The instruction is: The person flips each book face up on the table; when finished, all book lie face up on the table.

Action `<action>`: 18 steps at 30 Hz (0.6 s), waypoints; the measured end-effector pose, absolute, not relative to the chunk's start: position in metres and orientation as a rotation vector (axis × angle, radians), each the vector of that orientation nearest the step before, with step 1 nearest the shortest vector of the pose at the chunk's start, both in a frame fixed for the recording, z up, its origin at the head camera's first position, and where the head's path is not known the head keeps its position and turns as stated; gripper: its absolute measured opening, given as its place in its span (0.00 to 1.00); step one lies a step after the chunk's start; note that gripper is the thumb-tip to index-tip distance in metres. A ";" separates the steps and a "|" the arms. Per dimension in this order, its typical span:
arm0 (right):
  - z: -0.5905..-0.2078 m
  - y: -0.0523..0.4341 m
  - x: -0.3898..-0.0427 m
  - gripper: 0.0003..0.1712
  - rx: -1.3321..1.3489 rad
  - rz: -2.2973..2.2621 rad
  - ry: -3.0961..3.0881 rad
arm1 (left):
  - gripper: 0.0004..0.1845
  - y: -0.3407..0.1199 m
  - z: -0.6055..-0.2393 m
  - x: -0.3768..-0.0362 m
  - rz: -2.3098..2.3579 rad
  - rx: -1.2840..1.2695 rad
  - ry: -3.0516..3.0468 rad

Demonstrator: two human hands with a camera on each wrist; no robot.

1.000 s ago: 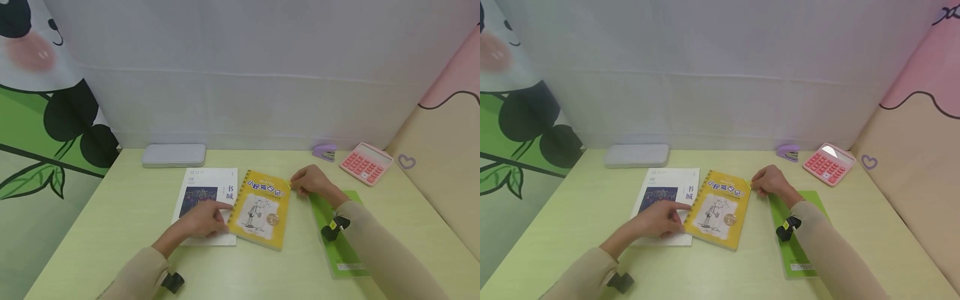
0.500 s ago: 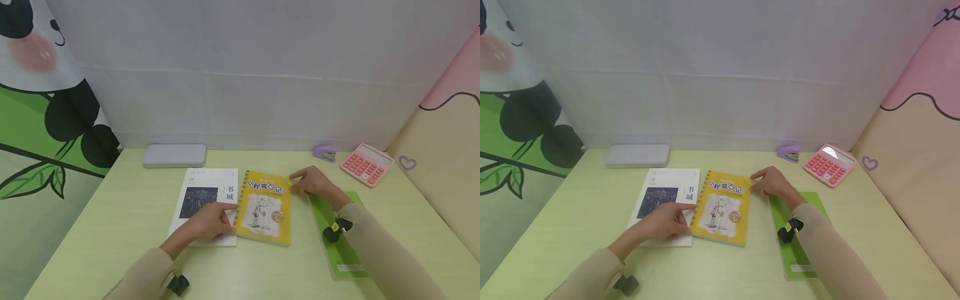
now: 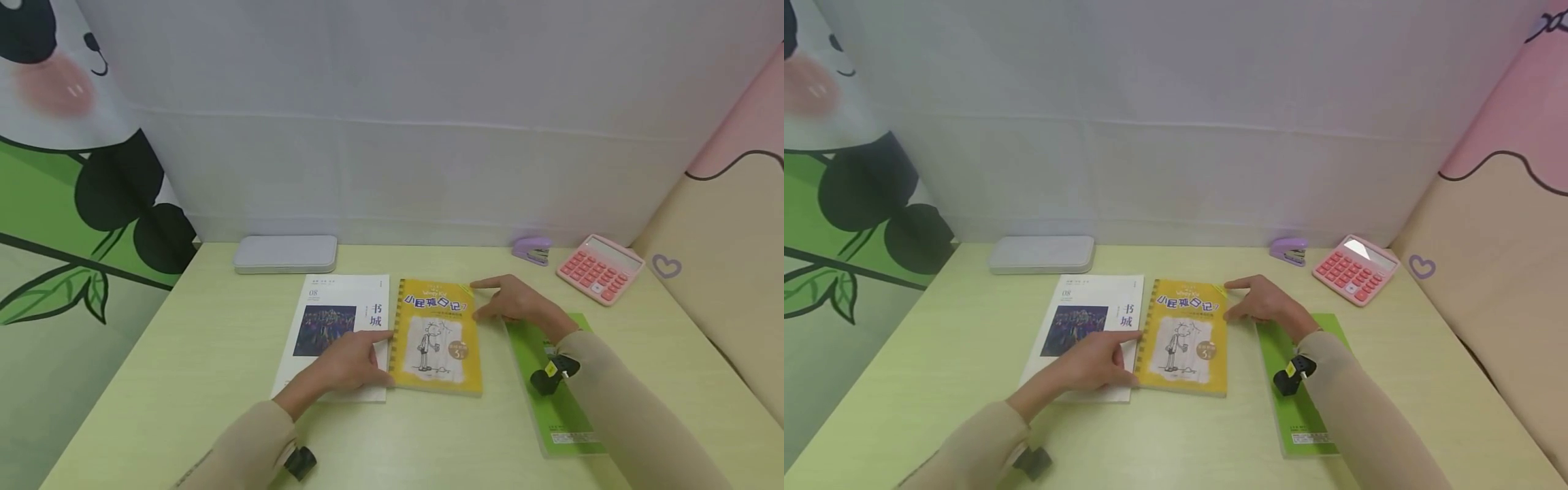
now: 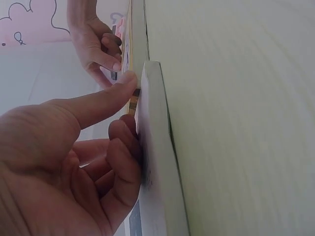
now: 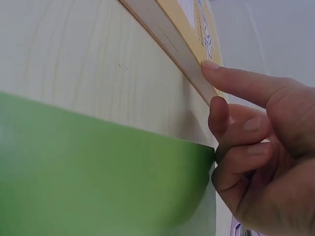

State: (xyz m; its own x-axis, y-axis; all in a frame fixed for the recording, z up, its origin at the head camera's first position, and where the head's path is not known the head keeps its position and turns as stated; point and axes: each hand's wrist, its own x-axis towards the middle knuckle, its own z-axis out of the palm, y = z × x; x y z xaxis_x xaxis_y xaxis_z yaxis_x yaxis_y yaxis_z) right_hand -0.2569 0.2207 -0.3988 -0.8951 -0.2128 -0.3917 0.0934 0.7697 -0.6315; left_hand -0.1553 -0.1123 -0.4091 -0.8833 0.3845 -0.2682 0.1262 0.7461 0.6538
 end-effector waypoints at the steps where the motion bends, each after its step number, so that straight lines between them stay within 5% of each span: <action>1: -0.399 0.221 -0.257 0.47 -0.095 -0.925 2.510 | 0.48 -0.112 -0.409 -0.155 0.905 0.393 2.566; 18: -0.396 0.220 -0.259 0.49 -0.153 -0.901 2.483 | 0.49 -0.108 -0.408 -0.155 0.872 0.377 2.572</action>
